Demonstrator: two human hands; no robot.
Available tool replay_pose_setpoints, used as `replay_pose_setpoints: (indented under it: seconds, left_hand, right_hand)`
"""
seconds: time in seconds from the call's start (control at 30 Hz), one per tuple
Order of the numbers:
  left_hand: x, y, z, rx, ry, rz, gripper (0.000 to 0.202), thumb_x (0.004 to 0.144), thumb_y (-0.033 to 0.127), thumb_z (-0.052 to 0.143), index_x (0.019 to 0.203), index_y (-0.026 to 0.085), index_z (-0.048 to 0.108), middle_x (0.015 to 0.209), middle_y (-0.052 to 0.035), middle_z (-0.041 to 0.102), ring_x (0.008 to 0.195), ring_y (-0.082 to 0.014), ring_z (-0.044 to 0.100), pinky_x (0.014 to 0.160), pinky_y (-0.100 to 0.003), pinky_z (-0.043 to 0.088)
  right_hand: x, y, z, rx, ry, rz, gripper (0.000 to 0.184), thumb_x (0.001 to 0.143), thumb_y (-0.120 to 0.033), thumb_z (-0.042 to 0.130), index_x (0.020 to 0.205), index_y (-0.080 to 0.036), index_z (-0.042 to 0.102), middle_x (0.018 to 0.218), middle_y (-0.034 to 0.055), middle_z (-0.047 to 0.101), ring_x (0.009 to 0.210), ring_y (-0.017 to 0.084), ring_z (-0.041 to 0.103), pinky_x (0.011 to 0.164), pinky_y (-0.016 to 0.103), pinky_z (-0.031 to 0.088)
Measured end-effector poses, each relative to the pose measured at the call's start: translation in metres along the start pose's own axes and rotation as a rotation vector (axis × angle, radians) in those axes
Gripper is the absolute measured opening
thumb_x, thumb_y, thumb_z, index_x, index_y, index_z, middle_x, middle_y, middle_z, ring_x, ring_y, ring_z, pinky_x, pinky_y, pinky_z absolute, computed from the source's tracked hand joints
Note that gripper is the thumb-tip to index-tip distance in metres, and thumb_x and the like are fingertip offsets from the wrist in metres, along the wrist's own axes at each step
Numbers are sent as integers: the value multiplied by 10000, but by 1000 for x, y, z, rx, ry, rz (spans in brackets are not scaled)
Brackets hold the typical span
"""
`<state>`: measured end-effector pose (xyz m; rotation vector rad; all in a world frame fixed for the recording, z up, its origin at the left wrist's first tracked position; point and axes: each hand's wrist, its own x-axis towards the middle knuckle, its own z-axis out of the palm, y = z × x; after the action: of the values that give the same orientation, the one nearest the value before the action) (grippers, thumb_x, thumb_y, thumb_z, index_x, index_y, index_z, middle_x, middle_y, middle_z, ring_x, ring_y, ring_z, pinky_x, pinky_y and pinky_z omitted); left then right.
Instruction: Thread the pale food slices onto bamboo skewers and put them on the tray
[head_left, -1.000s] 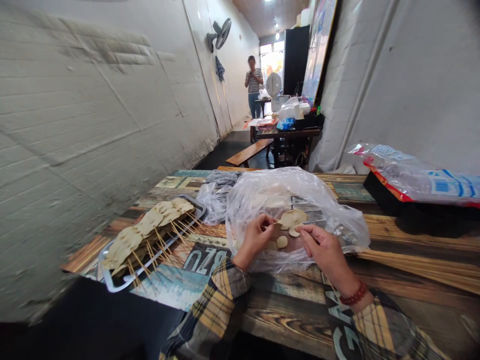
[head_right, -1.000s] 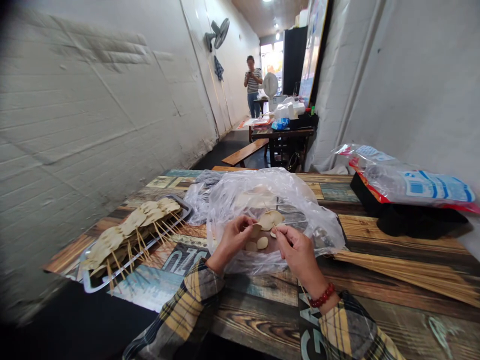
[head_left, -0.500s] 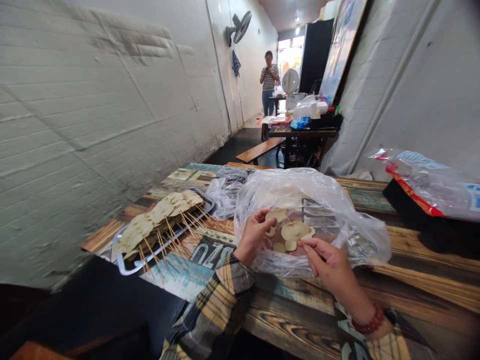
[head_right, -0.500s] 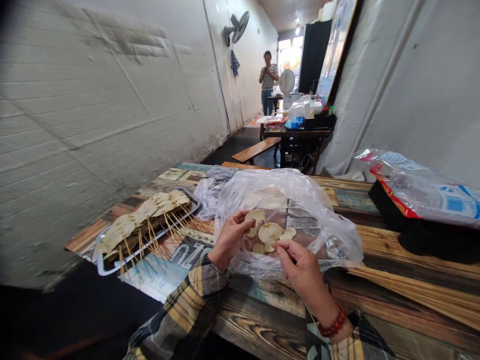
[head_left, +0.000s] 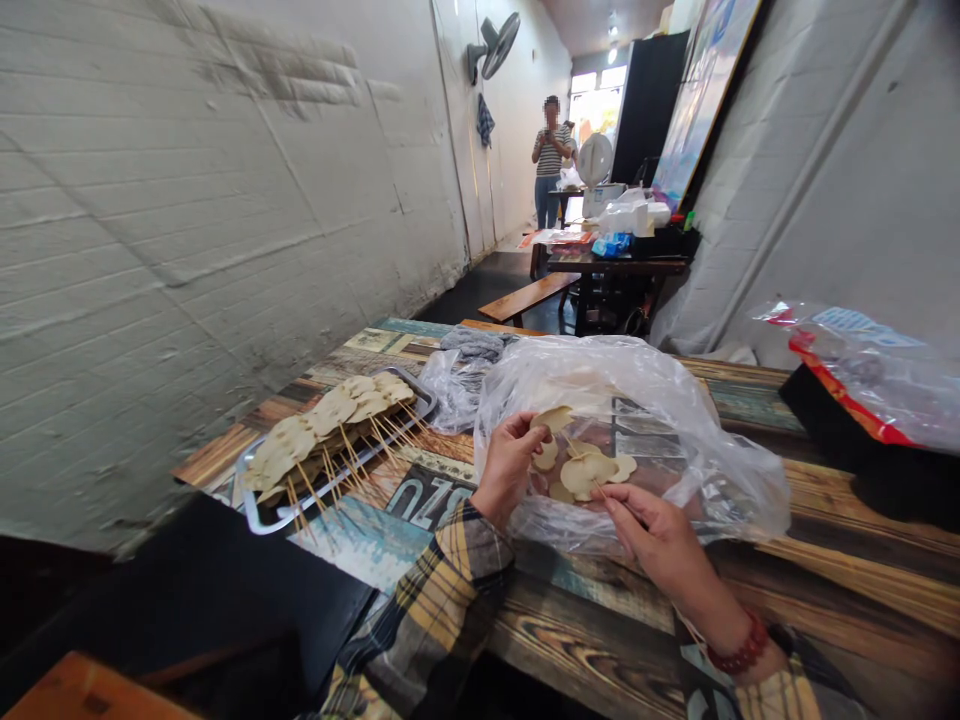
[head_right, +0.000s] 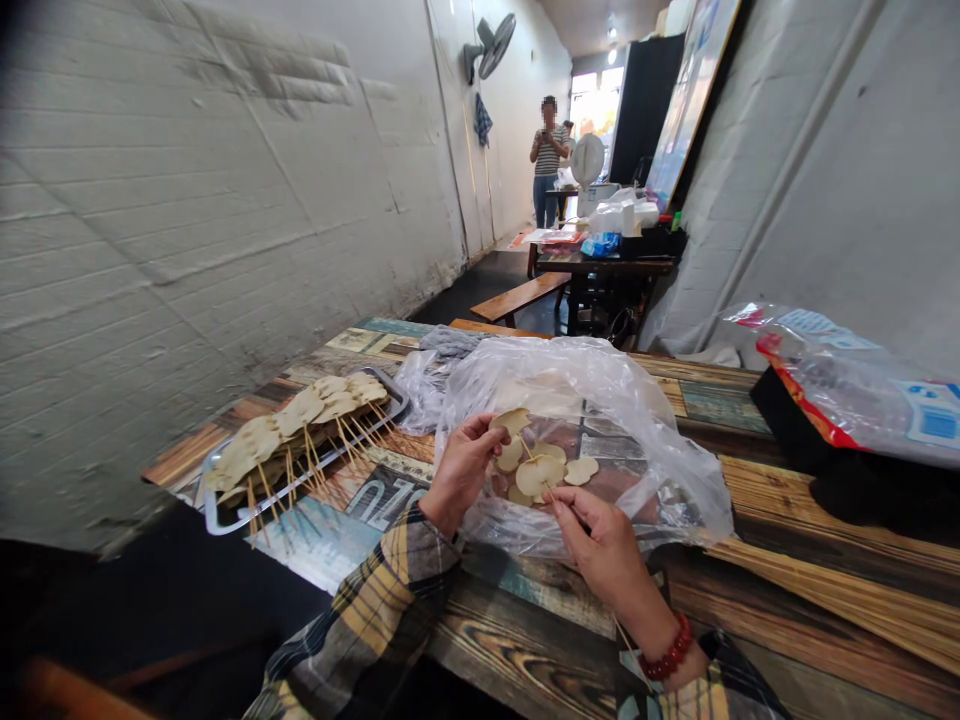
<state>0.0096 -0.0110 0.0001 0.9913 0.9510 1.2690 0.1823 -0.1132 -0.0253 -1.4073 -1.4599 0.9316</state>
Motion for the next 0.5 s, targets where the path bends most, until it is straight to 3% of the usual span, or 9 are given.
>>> replay_pose_setpoints:
  seconds: [0.13, 0.33, 0.5]
  left_hand:
    - [0, -1, 0, 11, -3, 40, 178, 640, 210, 680, 800, 140, 648, 646, 12, 622, 580, -85, 506, 543, -206, 335]
    - [0, -2, 1, 39, -4, 48, 161, 646, 218, 682, 783, 145, 641, 646, 13, 623, 584, -89, 514, 550, -207, 346]
    - [-2, 1, 3, 54, 9, 58, 164, 638, 218, 692, 775, 145, 640, 641, 13, 621, 582, -89, 511, 560, -206, 354]
  right_hand:
    - [1, 2, 0, -15, -13, -6, 363, 877, -444, 522, 960, -156, 727, 627, 16, 663, 534, 142, 557, 529, 245, 428]
    - [-1, 2, 2, 1, -36, 26, 391, 890, -460, 502, 976, -143, 714, 477, -34, 542, 431, 119, 477, 463, 233, 365]
    - [-1, 2, 2, -3, -46, 24, 393, 896, -447, 499, 997, -129, 705, 468, -39, 534, 431, 115, 472, 475, 232, 361]
